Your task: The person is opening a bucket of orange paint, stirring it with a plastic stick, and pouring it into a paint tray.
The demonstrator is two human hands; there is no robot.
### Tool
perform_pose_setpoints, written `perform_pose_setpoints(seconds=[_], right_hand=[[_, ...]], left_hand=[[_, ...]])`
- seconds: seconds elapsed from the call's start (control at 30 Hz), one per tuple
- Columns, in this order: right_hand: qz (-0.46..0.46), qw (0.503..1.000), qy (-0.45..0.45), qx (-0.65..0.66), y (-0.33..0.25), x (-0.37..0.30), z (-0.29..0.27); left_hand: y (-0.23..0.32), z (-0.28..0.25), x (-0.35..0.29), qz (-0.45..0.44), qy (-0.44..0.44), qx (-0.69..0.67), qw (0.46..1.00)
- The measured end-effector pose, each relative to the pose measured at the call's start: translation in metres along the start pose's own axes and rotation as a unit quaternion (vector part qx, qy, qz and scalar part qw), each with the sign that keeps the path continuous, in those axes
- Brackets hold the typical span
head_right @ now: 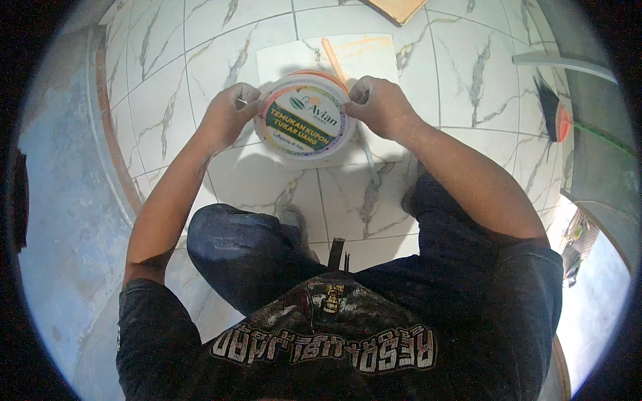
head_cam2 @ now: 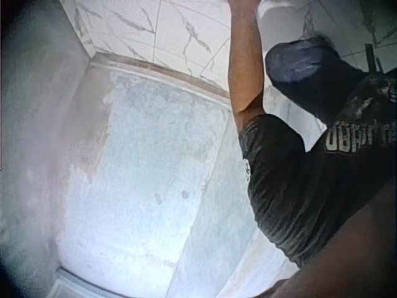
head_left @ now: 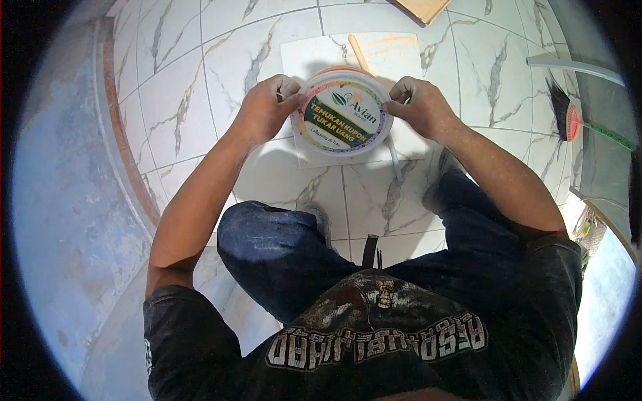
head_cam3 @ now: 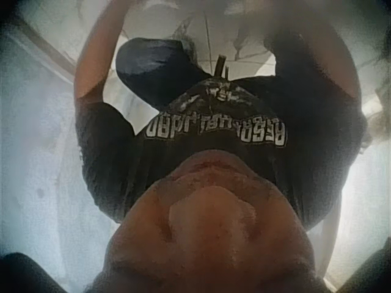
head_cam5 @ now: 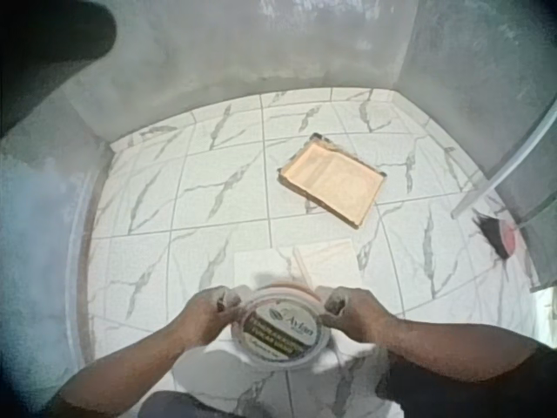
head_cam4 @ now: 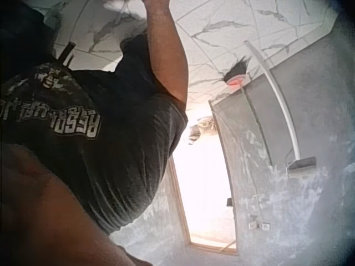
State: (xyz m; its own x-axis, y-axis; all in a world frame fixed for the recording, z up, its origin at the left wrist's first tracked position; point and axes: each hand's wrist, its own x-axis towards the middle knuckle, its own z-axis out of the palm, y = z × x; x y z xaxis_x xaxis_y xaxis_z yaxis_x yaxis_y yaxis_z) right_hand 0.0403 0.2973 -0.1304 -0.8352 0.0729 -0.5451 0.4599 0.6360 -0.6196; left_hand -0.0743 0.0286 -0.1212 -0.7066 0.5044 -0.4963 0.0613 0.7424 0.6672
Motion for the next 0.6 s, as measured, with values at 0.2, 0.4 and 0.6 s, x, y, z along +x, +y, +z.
perform_pose_setpoints(seconds=[0.2, 0.4, 0.6], right_hand=[[-0.069, 0.997, 0.017, 0.013, -0.002, -0.049, 0.002], [-0.207, 0.977, -0.013, 0.043, 0.021, -0.063, 0.003], [-0.102, 0.991, 0.043, 0.08, 0.069, -0.031, 0.004]], left_hand=[[0.008, -0.01, -0.054, 0.076, -0.079, -0.029, 0.994], [-0.001, -0.011, -0.091, 0.21, -0.014, 0.031, 0.977], [-0.016, -0.037, -0.099, 0.218, 0.043, 0.0, 0.975]])
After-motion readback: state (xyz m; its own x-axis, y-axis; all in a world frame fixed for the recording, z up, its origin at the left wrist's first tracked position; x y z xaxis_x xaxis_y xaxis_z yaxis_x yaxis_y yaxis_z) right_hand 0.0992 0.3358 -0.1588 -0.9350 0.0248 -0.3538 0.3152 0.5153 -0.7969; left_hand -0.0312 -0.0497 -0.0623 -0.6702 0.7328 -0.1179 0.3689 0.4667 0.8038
